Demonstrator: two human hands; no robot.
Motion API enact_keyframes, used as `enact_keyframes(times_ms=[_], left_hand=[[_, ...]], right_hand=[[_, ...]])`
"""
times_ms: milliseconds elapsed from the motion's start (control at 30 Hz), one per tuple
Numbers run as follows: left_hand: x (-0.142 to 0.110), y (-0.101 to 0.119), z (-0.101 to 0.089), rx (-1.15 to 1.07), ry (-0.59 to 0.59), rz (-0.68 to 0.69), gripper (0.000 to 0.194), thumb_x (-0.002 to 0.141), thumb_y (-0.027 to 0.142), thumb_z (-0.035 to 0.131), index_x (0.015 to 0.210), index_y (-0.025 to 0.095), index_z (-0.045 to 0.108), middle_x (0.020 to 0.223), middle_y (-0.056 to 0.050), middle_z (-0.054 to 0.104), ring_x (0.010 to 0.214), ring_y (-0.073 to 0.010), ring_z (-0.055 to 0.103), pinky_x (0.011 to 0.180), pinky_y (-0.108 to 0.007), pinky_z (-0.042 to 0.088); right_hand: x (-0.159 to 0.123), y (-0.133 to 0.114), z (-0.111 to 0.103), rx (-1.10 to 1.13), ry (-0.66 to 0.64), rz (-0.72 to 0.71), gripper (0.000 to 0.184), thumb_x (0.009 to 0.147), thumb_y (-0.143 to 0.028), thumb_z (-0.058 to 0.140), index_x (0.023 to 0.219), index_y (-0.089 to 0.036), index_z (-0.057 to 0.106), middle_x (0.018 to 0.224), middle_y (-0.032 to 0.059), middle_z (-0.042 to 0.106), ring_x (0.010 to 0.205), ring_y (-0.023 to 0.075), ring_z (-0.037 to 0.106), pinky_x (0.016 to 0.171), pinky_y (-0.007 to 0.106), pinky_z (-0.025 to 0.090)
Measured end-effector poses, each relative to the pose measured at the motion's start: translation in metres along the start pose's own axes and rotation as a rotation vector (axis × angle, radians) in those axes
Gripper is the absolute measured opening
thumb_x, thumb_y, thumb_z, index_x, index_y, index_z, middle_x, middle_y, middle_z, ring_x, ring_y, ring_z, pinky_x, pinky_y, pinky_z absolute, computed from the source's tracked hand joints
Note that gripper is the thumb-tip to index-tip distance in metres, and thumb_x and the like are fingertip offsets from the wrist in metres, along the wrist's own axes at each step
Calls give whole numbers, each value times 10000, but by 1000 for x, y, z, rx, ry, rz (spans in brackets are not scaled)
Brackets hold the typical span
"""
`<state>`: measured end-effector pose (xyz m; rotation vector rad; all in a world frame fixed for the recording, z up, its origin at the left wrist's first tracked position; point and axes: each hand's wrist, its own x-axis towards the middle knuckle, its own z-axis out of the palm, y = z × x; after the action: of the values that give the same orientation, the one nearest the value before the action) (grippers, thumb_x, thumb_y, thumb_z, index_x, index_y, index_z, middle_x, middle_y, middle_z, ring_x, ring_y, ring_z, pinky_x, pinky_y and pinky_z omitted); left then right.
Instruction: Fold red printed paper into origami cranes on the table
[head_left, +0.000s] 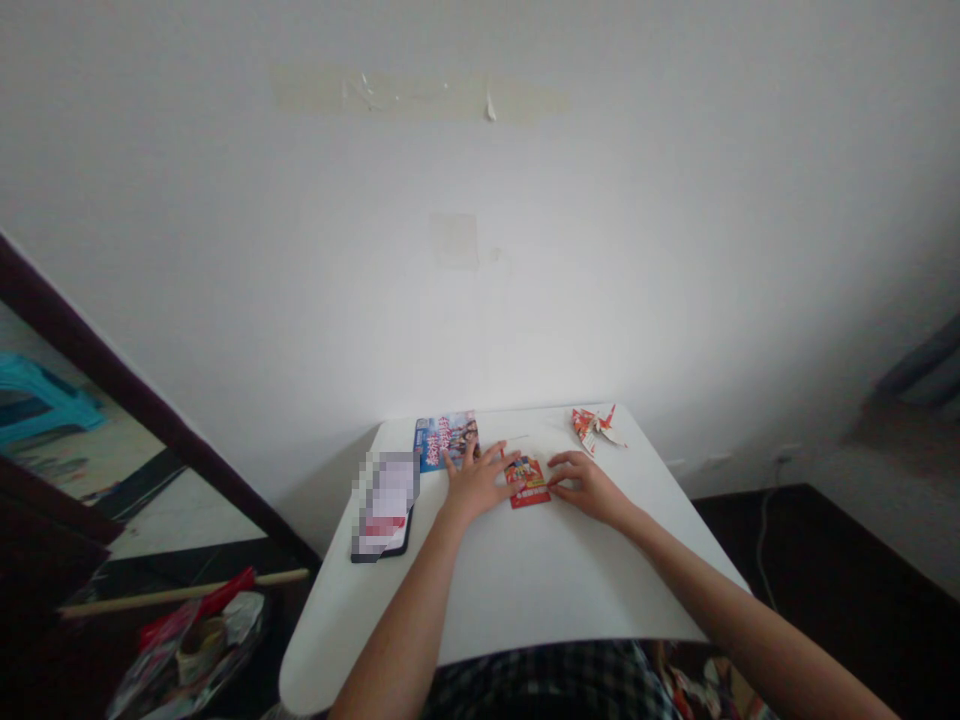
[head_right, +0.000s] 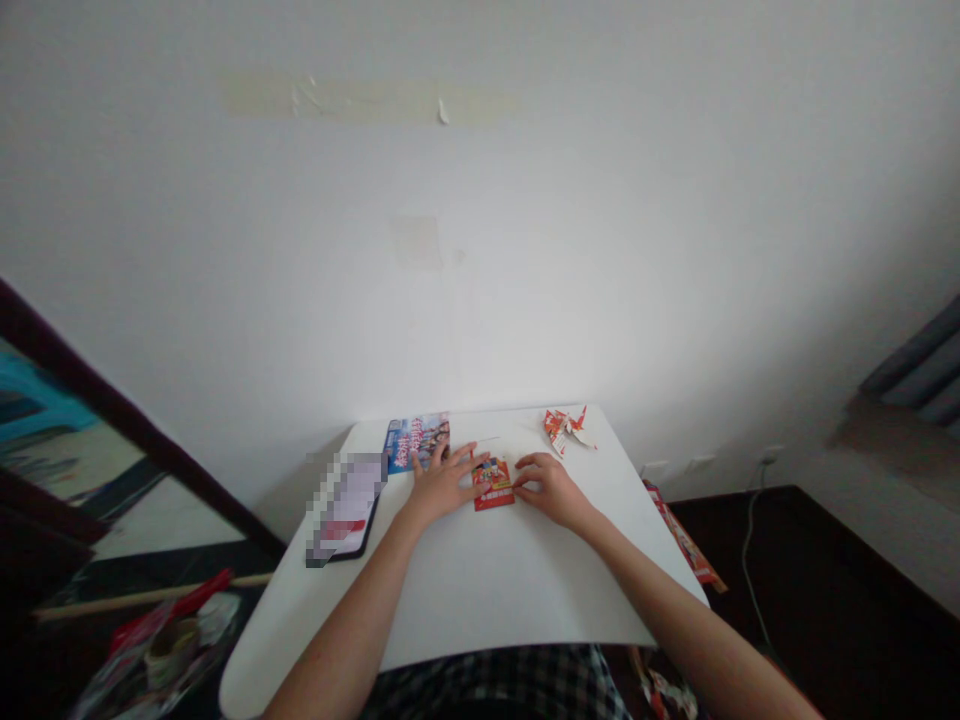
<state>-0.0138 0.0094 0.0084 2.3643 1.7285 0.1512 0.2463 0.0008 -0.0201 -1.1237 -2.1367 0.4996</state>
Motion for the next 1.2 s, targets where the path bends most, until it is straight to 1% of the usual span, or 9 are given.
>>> enact_keyframes(times_ms=[100, 300, 467, 600, 733, 867, 1000, 1100, 1200], left_hand=[[0, 0, 0, 3, 3, 0, 599, 897, 749, 383, 1479, 609, 369, 1667, 146, 299, 1570, -423, 90, 1147, -823, 2], [0, -1, 1, 3, 12, -3, 578, 908, 739, 369, 1474, 620, 366, 1661, 159, 301, 1570, -422, 83, 1125, -844, -30], [1, 0, 0, 13, -8, -3, 589, 904, 739, 382, 1479, 610, 367, 1671, 155, 277, 1573, -424, 57, 1111, -856, -32], [0, 1, -2, 14, -14, -5, 605, 894, 753, 389, 1480, 608, 367, 1672, 154, 278, 1573, -428, 50, 1116, -853, -24], [-1, 1, -4, 4, -20, -2, 613, 895, 751, 391, 1487, 594, 372, 1673, 145, 280, 1573, -428, 44, 1129, -839, -24], [0, 1, -3, -3, -19, -13, 613, 894, 743, 405, 1485, 582, 389, 1675, 137, 284, 1573, -427, 37, 1148, -818, -24], [1, 1, -1, -3, -5, -6, 583, 911, 733, 372, 1475, 591, 399, 1670, 141, 297, 1570, -429, 61, 1136, -834, -23], [0, 1, -1, -1, -4, -1, 593, 907, 737, 378, 1479, 580, 402, 1672, 131, 297, 1570, -427, 69, 1134, -837, -27], [0, 1, -2, 1, -10, -15, 612, 894, 746, 401, 1479, 570, 411, 1675, 126, 293, 1571, -426, 61, 1142, -828, -25]], right_hand=[[-1, -3, 2, -34, 17, -23, 62, 834, -244, 748, 812, -271, 800, 1142, 77, 715, 1081, 242, 654, 998, 432, 503], [4, -3, 7, -111, 64, 2, 73, 812, -220, 775, 806, -285, 808, 1208, 74, 676, 1178, 270, 584, 1047, 474, 461], [17, -3, 10, -149, 86, 62, 101, 815, -187, 767, 814, -277, 813, 1191, 79, 672, 1168, 268, 576, 1056, 468, 457], [30, -3, 13, -190, 100, 93, 95, 855, -227, 736, 815, -263, 813, 1175, 87, 673, 1159, 270, 569, 1052, 465, 461], [41, -3, 15, -246, 120, 144, 90, 865, -250, 728, 850, -259, 817, 1150, 84, 676, 1119, 260, 579, 1027, 441, 479], [51, -3, 17, -284, 128, 160, 114, 875, -241, 707, 875, -259, 820, 1131, 80, 680, 1102, 244, 582, 1024, 414, 477], [61, -2, 20, -321, 150, 179, 135, 892, -238, 683, 873, -238, 816, 1105, 91, 689, 1074, 245, 589, 1016, 398, 465], [68, -1, 22, -340, 164, 210, 154, 902, -251, 667, 878, -217, 815, 1113, 100, 686, 1097, 250, 581, 1024, 382, 448], [76, -1, 22, -347, 151, 228, 156, 903, -247, 662, 895, -216, 815, 1121, 95, 684, 1099, 246, 579, 1016, 361, 443]])
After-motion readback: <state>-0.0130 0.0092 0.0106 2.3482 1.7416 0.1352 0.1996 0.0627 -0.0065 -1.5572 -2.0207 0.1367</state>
